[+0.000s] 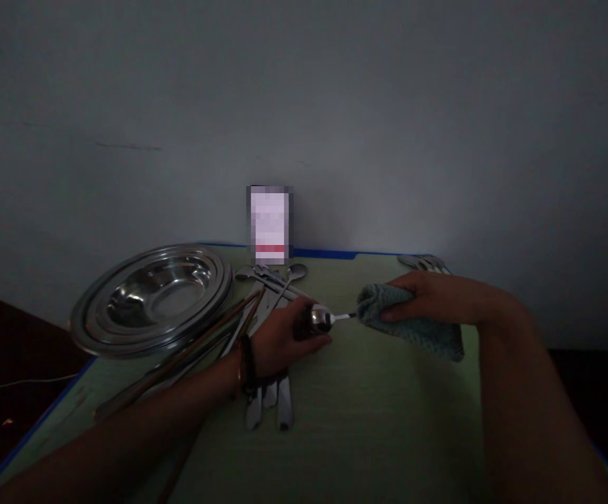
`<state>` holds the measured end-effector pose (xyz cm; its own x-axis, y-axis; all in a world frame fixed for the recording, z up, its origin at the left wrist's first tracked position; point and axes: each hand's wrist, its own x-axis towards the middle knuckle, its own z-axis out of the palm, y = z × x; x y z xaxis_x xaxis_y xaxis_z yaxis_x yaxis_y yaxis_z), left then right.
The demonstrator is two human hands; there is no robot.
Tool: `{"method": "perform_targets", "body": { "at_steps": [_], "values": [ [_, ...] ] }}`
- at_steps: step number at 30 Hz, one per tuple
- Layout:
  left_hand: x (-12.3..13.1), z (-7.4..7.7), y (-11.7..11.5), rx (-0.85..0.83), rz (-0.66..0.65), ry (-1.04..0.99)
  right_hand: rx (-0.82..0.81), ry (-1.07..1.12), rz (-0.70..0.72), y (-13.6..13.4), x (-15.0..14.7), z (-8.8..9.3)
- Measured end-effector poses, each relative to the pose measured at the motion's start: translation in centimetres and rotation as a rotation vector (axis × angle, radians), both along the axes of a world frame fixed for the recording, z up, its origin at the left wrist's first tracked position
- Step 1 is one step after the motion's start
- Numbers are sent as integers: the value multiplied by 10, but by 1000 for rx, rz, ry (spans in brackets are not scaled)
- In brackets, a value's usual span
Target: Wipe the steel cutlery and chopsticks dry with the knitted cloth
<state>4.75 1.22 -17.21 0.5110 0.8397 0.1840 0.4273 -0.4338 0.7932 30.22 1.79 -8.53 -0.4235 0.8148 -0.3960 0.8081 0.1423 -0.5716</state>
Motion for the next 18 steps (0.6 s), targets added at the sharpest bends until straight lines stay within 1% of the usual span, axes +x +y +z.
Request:
{"method": "perform_targets", "body": {
  "at_steps": [4,8,14,18],
  "values": [
    [-2,-1,1,-81,-67,14,-9,-38,-30,0,-2,-2],
    [-1,1,0,-156,-102,-4,-9,-89,37,2,-17,-3],
    [-1,-1,1,-130,-103,52,92,-152,118,5,-40,-5],
    [-1,1,2,-139,-115,107,108,-177,143,5,-47,-5]
  ]
}}
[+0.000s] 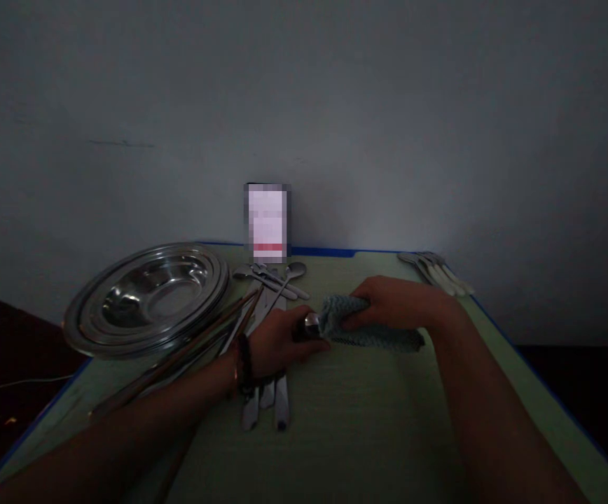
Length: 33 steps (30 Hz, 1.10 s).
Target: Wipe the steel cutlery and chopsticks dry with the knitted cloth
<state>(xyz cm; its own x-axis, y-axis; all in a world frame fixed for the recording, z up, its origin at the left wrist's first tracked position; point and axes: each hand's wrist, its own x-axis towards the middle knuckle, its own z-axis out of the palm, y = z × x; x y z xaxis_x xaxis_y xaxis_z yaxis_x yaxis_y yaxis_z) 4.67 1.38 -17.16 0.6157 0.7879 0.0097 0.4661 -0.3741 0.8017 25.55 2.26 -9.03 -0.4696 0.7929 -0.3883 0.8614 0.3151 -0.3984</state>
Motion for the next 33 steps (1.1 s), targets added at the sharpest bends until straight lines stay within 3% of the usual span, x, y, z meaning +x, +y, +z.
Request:
{"method": "perform_targets", "body": {
  "at_steps": [7,13,20,23,28,33],
  "values": [
    [0,3,-1,29,-17,31,22,-58,-7,0,-6,-1],
    [-1,2,-1,51,-65,-38,-48,28,90,0,-18,-7],
    [-3,-1,-1,76,-42,-24,59,30,80,-1,-30,-12],
    [-3,-1,-2,76,-54,12,23,49,105,1,-31,-14],
    [0,2,-2,-2,-43,48,-112,136,93,8,-10,-19],
    [1,1,-3,-19,26,55,-213,114,-67,8,29,-17]
  ]
}}
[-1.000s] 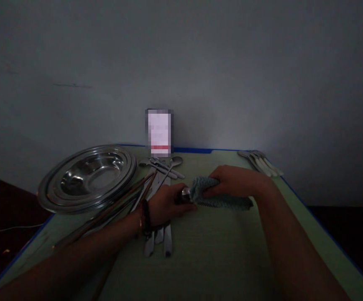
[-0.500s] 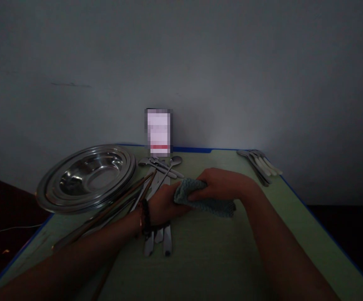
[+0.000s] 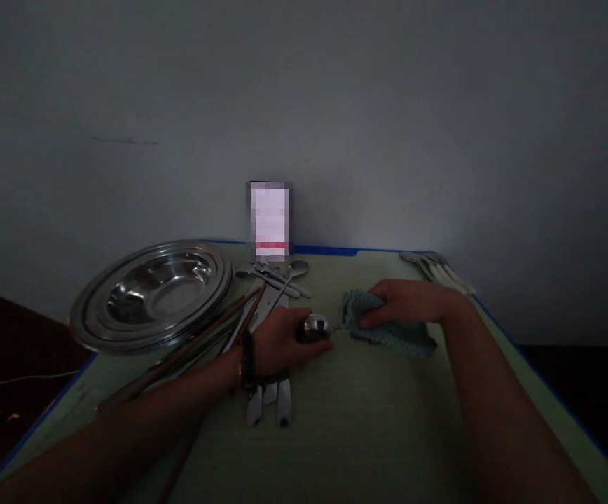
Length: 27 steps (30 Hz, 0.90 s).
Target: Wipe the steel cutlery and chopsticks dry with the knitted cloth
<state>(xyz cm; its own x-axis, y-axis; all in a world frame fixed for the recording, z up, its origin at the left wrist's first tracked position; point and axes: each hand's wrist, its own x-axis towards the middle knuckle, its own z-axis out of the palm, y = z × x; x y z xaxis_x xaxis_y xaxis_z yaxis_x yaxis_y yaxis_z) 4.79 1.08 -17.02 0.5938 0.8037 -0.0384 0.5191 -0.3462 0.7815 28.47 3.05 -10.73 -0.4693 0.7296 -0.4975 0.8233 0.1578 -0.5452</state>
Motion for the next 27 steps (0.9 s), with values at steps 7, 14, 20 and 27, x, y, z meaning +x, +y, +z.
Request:
{"method": "perform_targets", "body": {
  "at_steps": [7,14,20,27],
  "values": [
    [-1,1,0,-14,27,-113,-18,81,-152,-8,34,6],
    [-2,-3,5,155,20,-201,39,-14,-151,-9,24,16],
    [-2,-3,3,278,-25,-174,70,-59,-89,-8,17,19],
    [-1,-2,2,205,62,-128,85,-37,-80,-7,18,17]
  ]
}}
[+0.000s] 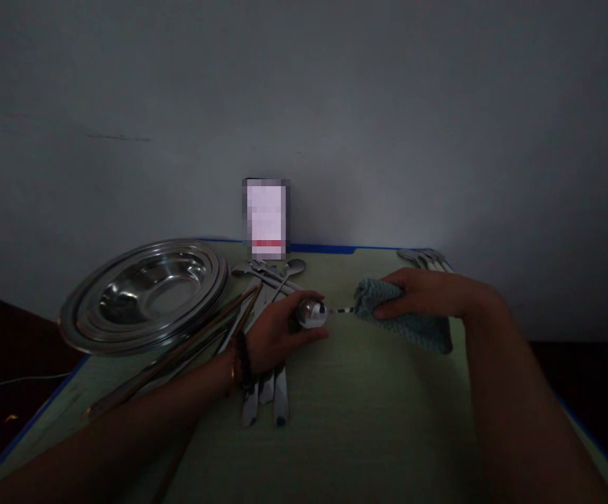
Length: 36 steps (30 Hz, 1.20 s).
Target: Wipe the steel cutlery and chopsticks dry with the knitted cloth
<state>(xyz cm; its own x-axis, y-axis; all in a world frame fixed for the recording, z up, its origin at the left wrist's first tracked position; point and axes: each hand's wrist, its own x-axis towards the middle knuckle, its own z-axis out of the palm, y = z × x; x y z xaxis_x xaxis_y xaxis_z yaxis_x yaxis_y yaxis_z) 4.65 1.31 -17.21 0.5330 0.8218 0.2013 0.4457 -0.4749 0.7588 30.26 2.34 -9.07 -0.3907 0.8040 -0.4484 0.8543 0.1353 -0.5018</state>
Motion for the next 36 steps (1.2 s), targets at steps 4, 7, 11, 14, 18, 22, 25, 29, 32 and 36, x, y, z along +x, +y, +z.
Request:
{"method": "perform_targets", "body": {
  "at_steps": [4,7,11,14,18,22,25,29,32,36],
  "values": [
    [1,1,-1,19,-10,41,11,-81,57,3,-21,-2],
    [2,0,-3,33,-5,64,95,-136,143,4,-46,-8],
    [1,-1,-3,19,-34,81,152,-135,176,5,-67,-17],
    [1,-2,-2,37,-18,78,142,-97,165,6,-68,-22],
    [0,-4,-2,54,4,73,133,-84,184,6,-64,-23],
    [-1,-4,-3,83,17,93,95,-70,228,5,-61,-19],
    [-1,-1,-6,102,8,91,58,-37,251,5,-55,-14],
    [-2,4,-9,70,-1,48,19,10,221,6,-40,-11],
    [-2,5,-9,45,-5,15,-16,17,144,5,-24,-11],
    [-2,5,-8,51,11,-7,-40,43,59,4,-2,-12]
  ]
}}
